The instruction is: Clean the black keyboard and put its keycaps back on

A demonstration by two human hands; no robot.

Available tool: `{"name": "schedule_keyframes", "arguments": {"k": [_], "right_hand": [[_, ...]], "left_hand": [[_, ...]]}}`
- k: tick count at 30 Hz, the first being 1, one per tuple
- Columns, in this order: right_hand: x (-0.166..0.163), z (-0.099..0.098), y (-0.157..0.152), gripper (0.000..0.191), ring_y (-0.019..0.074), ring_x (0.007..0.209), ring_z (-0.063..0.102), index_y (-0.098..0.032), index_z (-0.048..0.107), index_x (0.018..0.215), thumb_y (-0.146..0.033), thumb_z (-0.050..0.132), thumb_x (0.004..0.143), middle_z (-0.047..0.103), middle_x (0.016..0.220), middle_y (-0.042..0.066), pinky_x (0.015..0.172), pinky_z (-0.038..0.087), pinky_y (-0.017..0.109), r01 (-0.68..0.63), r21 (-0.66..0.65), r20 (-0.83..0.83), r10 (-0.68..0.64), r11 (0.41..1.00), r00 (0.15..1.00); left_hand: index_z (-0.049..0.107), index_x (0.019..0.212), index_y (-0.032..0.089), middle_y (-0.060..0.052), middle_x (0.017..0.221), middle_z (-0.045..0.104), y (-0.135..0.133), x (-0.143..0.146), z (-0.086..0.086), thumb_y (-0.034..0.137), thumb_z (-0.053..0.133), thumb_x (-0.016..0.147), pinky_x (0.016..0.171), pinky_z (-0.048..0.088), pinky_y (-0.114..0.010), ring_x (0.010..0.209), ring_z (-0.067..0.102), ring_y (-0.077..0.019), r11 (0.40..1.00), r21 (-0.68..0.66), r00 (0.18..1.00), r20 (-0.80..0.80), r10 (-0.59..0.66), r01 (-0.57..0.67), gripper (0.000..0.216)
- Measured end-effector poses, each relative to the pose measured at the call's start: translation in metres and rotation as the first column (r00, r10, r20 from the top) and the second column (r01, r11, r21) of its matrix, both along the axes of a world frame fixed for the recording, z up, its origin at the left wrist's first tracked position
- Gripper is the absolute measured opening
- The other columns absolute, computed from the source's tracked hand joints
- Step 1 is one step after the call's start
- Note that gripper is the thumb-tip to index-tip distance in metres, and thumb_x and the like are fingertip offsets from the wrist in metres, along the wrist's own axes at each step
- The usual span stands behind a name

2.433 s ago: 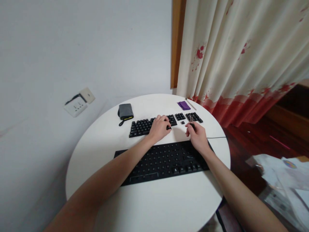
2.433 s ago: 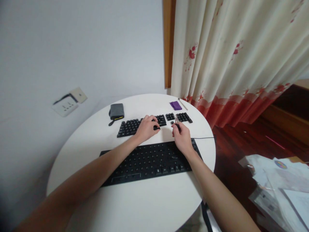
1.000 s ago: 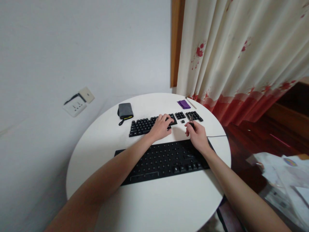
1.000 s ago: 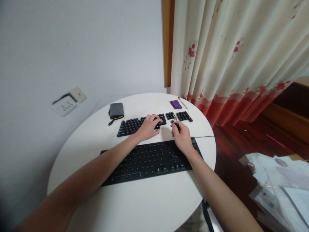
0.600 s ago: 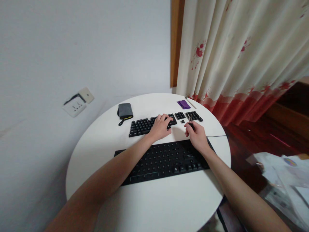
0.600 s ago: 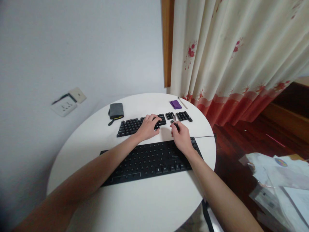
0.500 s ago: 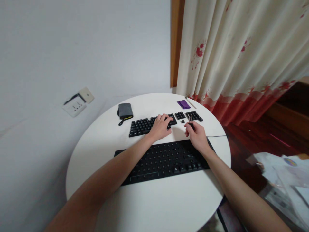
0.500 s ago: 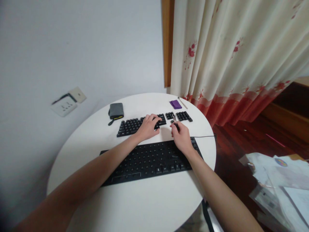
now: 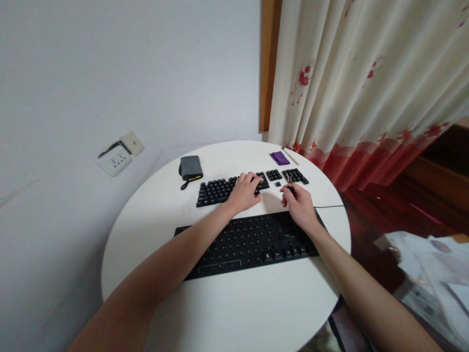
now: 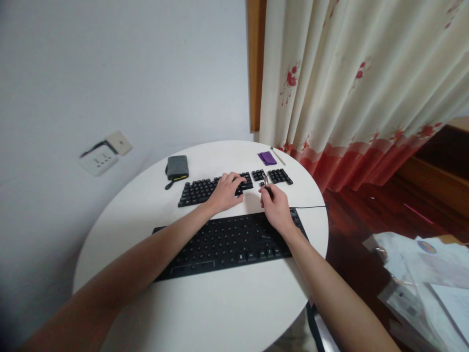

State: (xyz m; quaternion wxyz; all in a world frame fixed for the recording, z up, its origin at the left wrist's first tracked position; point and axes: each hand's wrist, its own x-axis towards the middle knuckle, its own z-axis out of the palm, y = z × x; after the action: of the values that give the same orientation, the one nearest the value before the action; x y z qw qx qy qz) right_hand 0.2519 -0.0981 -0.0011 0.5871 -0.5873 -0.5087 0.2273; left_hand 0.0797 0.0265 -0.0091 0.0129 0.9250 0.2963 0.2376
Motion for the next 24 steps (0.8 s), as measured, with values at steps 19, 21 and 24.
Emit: {"name": "schedule_keyframes", "arguments": {"k": [19,21,24], "right_hand": [[-0.023,0.032,-0.06,0.022,0.016,0.074,0.06,-0.02,0.074,0.095,-0.036,0.059,0.095,0.067,0.083,0.002,0.068,0.045,0.028,-0.19,0.047,0.104,0.185,0.981,0.977],[-0.034,0.029,-0.077,0.021,0.0154,0.072,0.06,-0.019,0.074,0.089,-0.034,0.06,0.095,0.068,0.081,0.003,0.066,0.044,0.027,-0.258,-0.011,0.153,0.256,0.966,0.954],[-0.047,0.021,-0.094,0.021,0.0134,0.063,0.057,-0.018,0.074,0.088,-0.032,0.06,0.095,0.065,0.073,0.002,0.057,0.042,0.026,-0.25,-0.059,0.201,0.257,0.966,0.945]], "left_hand": [[0.057,0.124,0.019,-0.008,0.121,0.057,-0.001,0.004,0.005,0.016,0.057,0.087,0.104,0.041,-0.043,0.109,0.046,-0.0262,0.989,0.005,0.987,0.063,-0.15,0.15,0.038],[0.057,0.124,0.02,-0.008,0.121,0.056,-0.001,0.004,0.004,0.015,0.056,0.087,0.104,0.04,-0.043,0.11,0.046,-0.0261,0.987,0.003,0.985,0.068,-0.161,0.161,0.038],[0.057,0.125,0.02,-0.008,0.119,0.056,0.0,0.004,0.004,0.015,0.055,0.088,0.104,0.04,-0.043,0.111,0.046,-0.026,0.984,0.007,0.981,0.068,-0.179,0.179,0.037]]}}
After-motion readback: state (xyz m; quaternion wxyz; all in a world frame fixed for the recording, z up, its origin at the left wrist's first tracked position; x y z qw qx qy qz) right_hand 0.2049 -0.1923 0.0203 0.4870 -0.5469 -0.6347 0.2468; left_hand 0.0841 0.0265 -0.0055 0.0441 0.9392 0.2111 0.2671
